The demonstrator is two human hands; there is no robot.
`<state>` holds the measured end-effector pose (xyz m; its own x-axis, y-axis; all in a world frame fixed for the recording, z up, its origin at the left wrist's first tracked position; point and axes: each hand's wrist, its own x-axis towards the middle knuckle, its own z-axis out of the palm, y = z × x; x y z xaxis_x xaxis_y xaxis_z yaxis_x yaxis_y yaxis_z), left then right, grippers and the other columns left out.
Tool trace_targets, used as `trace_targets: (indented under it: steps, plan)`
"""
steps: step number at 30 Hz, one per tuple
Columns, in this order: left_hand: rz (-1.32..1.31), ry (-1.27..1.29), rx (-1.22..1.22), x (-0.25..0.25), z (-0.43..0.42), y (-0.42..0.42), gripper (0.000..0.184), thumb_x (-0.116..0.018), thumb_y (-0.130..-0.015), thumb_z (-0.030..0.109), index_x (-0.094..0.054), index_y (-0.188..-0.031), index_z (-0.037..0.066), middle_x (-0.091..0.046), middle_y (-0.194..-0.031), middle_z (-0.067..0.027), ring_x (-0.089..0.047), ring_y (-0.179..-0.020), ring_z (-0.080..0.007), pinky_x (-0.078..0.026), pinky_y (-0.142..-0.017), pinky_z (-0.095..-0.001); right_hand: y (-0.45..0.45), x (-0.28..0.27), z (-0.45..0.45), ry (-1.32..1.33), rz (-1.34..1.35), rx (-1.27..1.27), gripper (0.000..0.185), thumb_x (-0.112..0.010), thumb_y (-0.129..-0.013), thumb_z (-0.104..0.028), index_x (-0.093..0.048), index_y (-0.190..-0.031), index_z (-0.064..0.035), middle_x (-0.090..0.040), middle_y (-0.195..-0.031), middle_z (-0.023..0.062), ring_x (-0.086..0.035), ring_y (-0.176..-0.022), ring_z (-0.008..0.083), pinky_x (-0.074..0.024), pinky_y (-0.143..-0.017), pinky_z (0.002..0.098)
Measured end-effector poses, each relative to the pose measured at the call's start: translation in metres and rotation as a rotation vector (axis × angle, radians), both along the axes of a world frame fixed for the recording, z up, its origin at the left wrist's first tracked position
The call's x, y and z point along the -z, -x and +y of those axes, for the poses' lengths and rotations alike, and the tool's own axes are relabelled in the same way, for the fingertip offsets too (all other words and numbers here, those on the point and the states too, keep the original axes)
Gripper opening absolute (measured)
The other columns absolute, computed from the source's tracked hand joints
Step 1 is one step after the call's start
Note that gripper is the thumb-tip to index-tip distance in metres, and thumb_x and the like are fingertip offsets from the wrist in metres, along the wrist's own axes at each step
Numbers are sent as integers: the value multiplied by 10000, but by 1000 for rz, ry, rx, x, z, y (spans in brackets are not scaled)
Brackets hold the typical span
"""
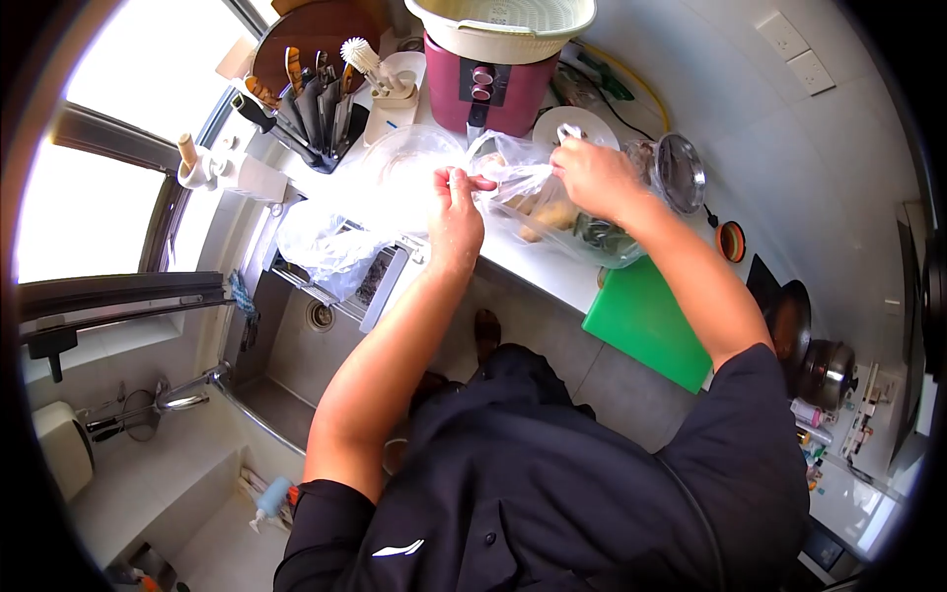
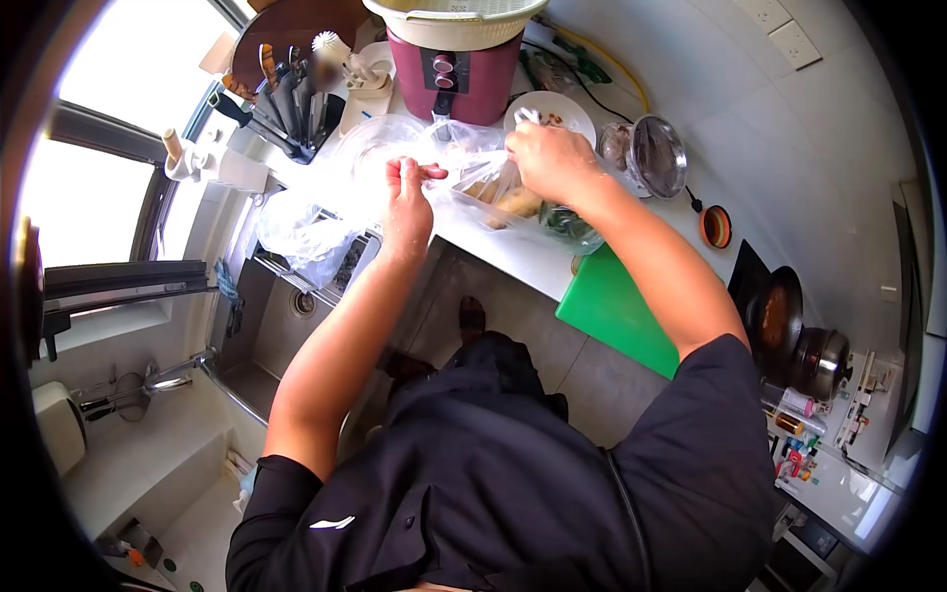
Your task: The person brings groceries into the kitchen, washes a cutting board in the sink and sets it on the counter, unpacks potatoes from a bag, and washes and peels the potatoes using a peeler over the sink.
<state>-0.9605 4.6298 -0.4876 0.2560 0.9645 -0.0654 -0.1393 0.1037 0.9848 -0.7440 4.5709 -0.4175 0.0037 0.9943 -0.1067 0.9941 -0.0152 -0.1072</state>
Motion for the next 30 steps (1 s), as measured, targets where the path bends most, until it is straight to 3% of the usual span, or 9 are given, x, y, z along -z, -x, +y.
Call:
trace_targets:
  steps: [6, 12, 15, 17, 19, 22, 25, 27, 30]
  plan:
    - [-163, 20, -101, 9, 4, 0, 191, -389, -1129, 202, -473, -1069, 41, -699, -900, -83, -611, -936, -152, -441, -959, -330, -24, -64, -23, -234, 293, 38, 196, -562, -992, -183, -662, -1021, -17, -626, -1036, 174, -625, -971, 388, -500, -853, 452]
    - [-150, 129, -98, 0, 6, -9, 187, -402, -1125, 199, -466, -1054, 39, -642, -870, -66, -595, -879, -151, -449, -944, -329, -47, -114, -56, -169, 675, -93, 185, -511, -1047, -149, -592, -1007, 13, -595, -966, 61, -541, -880, 201, -447, -865, 305]
    - [-342, 156, -139, 3, 10, -20, 168, -438, -1108, 191, -467, -1083, 27, -577, -833, -36, -575, -830, -166, -462, -892, -339, -63, -116, -82, -254, 1464, 225, 183, -478, -1082, -144, -585, -1176, -28, -617, -1057, 6, -558, -986, 96, -454, -918, 258]
    - [-164, -22, -107, 2, -10, -26, 188, -492, -1085, 216, -483, -1121, 32, -569, -853, -46, -568, -827, -173, -466, -872, -344, -78, -118, -105, -552, 1716, 237, 260, -436, -1075, -117, -569, -1276, -21, -642, -1189, 82, -600, -1134, 188, -461, -1039, 347]
    - [252, -398, 121, 0, -35, -18, 414, -633, -1009, 290, -504, -1328, 59, -544, -1002, -76, -543, -905, -209, -451, -896, -373, -85, -135, -133, -766, 1811, 167, 315, -385, -1078, -134, -562, -1312, -16, -630, -1286, 143, -597, -1217, 272, -455, -1094, 428]
    - [721, -959, 442, -21, -78, -28, 992, -778, -678, 750, -508, -1507, 277, -497, -1161, -131, -428, -1149, -341, -313, -1015, -548, -89, -163, -170, -931, 1770, 67, 351, -365, -1080, -178, -567, -1316, -13, -617, -1328, 186, -586, -1256, 334, -469, -1084, 519]
    - [825, -1063, 602, -10, -94, -59, 579, -709, -852, 604, -676, -1278, 212, -574, -1098, -106, -485, -1181, -325, -310, -1031, -568, -97, -175, -188, -884, 1668, -100, 353, -374, -1078, -173, -554, -1330, -5, -613, -1324, 175, -579, -1254, 323, -457, -1091, 500]
    - [783, -782, 620, -22, -97, -61, 308, -617, -981, 405, -733, -970, 120, -657, -947, -94, -564, -1084, -322, -325, -1015, -581, -100, -166, -198, -1061, 1499, 178, 393, -379, -1063, -165, -535, -1378, 12, -583, -1365, 176, -533, -1313, 328, -398, -1150, 509]
    - [468, -506, 341, -54, -82, 6, 295, -599, -999, 341, -710, -933, 75, -668, -893, -121, -603, -971, -317, -407, -917, -469, -83, -139, -231, -912, 1479, 136, 439, -394, -1048, -146, -478, -1445, 20, -537, -1437, 181, -505, -1344, 342, -379, -1166, 513]
